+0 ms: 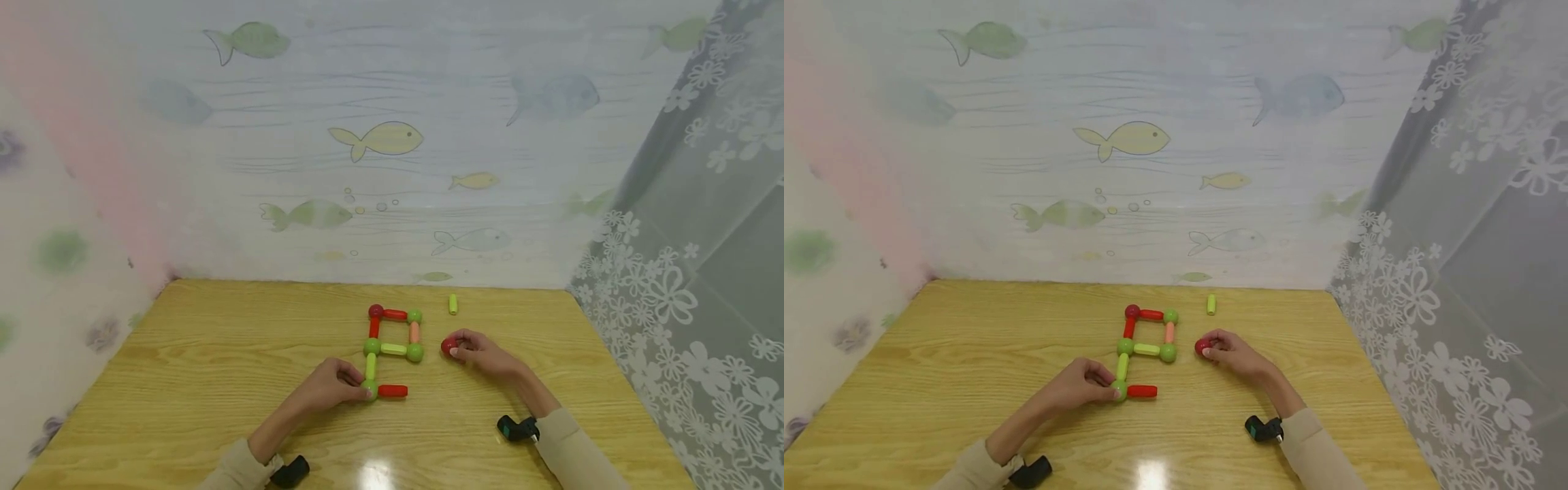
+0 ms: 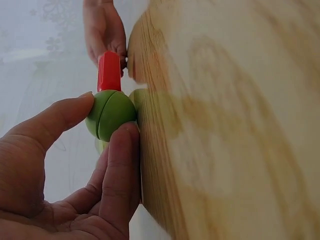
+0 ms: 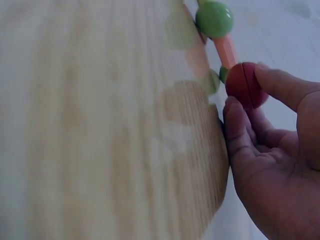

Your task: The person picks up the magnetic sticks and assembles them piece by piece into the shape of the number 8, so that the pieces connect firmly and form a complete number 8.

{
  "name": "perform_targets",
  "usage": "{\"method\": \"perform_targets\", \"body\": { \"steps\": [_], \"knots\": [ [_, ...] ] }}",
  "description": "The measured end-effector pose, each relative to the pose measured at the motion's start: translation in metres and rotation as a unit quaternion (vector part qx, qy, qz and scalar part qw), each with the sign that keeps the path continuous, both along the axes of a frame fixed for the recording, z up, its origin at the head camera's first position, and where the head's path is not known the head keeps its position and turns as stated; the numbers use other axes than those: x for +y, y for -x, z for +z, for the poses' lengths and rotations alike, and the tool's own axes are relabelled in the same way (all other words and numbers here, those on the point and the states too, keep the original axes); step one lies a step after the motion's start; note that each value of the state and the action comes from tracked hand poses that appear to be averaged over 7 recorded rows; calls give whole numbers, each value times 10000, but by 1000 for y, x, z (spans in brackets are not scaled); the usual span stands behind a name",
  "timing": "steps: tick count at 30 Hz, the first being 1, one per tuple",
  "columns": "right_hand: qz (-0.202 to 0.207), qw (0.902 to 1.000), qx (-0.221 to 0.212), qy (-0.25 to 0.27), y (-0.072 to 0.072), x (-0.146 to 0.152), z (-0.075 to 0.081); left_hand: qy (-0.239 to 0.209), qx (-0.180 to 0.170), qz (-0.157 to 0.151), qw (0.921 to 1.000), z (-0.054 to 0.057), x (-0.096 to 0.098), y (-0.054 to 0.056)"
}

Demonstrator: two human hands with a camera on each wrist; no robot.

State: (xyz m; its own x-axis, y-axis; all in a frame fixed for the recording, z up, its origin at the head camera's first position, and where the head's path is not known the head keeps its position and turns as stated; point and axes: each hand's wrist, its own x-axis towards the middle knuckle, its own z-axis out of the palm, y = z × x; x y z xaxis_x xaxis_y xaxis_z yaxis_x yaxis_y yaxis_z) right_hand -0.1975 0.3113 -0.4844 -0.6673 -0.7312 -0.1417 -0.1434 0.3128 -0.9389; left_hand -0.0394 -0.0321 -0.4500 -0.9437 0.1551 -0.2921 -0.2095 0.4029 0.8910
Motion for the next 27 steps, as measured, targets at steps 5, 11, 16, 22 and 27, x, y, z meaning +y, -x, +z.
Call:
{"method": "perform_targets", "body": {
  "steps": [5,11,16,22,27],
  "knots": [
    [493,9988,-8,21,-12,-6,1,21,-7,34,10000,1,1,-1],
    [923,9956,32,129,-28,-18,2,88,30,67,9999,3,2,-2],
    [1046,9945,8,79,-40,-29,4,29,11,46,10000,4,1,-3],
    [1268,9919,6,110,-48,-40,5,-69,-22,57,10000,5,0,-3],
    [1336,9910,-15,42,-49,-45,2,-24,36,46,10000,3,1,-2]
  ]
}}
